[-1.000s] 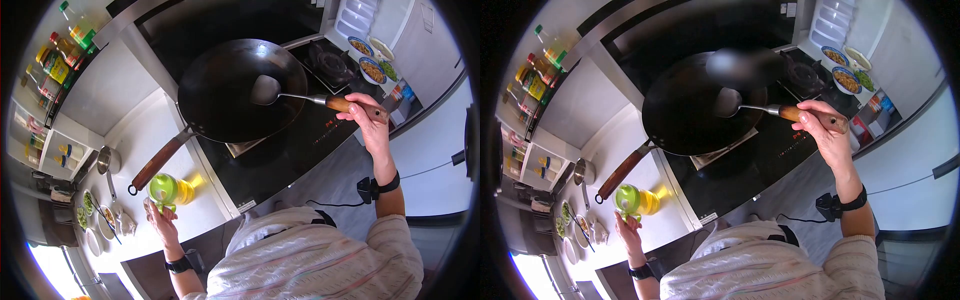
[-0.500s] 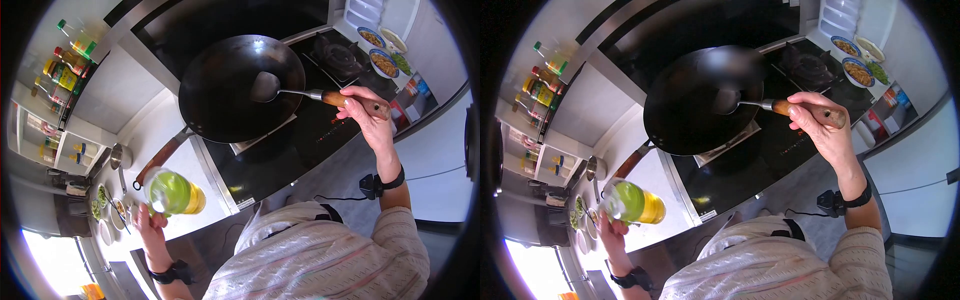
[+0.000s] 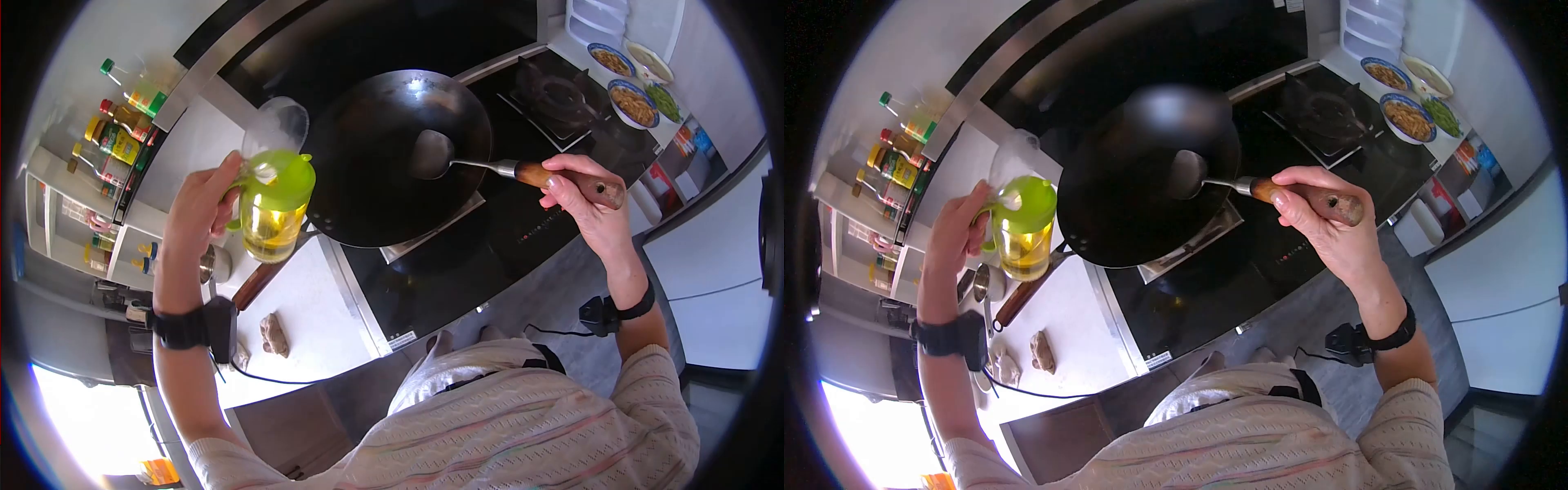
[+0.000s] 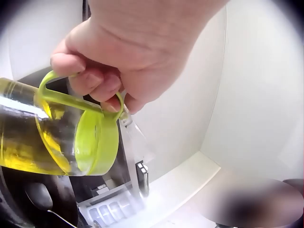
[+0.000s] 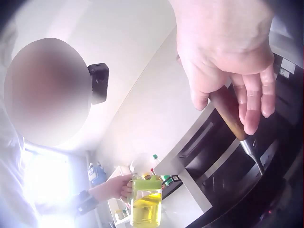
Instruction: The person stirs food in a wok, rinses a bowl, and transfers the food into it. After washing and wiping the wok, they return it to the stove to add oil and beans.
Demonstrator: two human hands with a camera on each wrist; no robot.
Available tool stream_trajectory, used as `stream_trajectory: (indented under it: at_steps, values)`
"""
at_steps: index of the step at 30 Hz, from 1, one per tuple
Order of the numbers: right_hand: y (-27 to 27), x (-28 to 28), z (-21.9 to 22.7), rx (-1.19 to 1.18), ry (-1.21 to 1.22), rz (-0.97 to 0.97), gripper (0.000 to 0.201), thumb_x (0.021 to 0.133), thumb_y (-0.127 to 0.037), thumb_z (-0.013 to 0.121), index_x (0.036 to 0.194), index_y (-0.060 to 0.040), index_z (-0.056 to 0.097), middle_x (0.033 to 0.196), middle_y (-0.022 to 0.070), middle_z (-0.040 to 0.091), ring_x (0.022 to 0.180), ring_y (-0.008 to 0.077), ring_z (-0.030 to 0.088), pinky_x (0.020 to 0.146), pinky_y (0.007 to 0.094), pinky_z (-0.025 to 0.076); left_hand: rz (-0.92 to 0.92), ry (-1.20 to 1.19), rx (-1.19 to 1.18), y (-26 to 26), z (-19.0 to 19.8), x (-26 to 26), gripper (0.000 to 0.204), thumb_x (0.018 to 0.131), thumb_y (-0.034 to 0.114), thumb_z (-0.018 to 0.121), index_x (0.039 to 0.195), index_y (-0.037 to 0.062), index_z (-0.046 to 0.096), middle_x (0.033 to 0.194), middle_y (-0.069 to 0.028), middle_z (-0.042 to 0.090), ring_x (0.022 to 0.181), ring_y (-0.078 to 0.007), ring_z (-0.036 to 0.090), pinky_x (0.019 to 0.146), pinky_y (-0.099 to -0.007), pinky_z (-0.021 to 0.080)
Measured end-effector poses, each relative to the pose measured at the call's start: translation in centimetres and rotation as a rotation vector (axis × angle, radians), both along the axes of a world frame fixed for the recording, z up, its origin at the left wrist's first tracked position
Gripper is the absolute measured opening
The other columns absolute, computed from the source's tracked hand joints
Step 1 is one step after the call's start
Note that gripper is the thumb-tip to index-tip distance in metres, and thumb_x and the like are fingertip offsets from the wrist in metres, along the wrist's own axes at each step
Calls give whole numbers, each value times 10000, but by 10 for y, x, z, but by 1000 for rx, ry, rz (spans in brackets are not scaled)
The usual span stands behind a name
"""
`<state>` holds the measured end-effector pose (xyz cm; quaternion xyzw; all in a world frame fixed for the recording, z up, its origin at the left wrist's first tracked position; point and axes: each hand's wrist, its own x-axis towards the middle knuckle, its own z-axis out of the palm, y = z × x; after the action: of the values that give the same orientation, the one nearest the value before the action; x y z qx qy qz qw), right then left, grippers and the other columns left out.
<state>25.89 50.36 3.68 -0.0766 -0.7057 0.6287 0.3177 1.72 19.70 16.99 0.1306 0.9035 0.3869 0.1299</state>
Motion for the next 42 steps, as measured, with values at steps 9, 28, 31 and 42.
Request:
stream_trajectory:
  at_steps: [9, 28, 31, 42]
  values:
    - [3, 1, -3, -32, 16, 32, 196, 816, -74, 628, 998, -6, 595, 785, 33, 602, 666, 54, 543, 607, 168, 448, -50, 85, -328, 57, -10, -28, 471, 840, 479, 524, 578, 89, 503, 440, 27, 326, 378, -72, 266, 388, -254, 215]
    - [0, 0, 12, 22, 2, -6, 170, 808, -48, 626, 964, 16, 604, 840, 61, 603, 709, 89, 587, 639, 205, 502, -158, 381, -612, 74, -26, -63, 581, 768, 567, 516, 820, 8, 664, 790, -130, 649, 753, -233, 621, 705, -321, 461]
    - [0, 4, 19, 52, 8, -14, 166, 806, -43, 623, 958, 21, 604, 861, 74, 598, 721, 107, 597, 642, 224, 521, -166, 429, -597, 71, -29, -71, 575, 770, 564, 518, 807, 10, 666, 778, -125, 647, 734, -227, 620, 690, -314, 463]
    - [-10, 10, 38, 180, -19, -32, 170, 797, -55, 628, 945, 26, 607, 887, 109, 605, 714, 150, 618, 635, 236, 524, -190, 469, -469, 96, -43, -89, 526, 783, 545, 520, 787, 40, 669, 737, -107, 629, 689, -210, 607, 642, -318, 459]
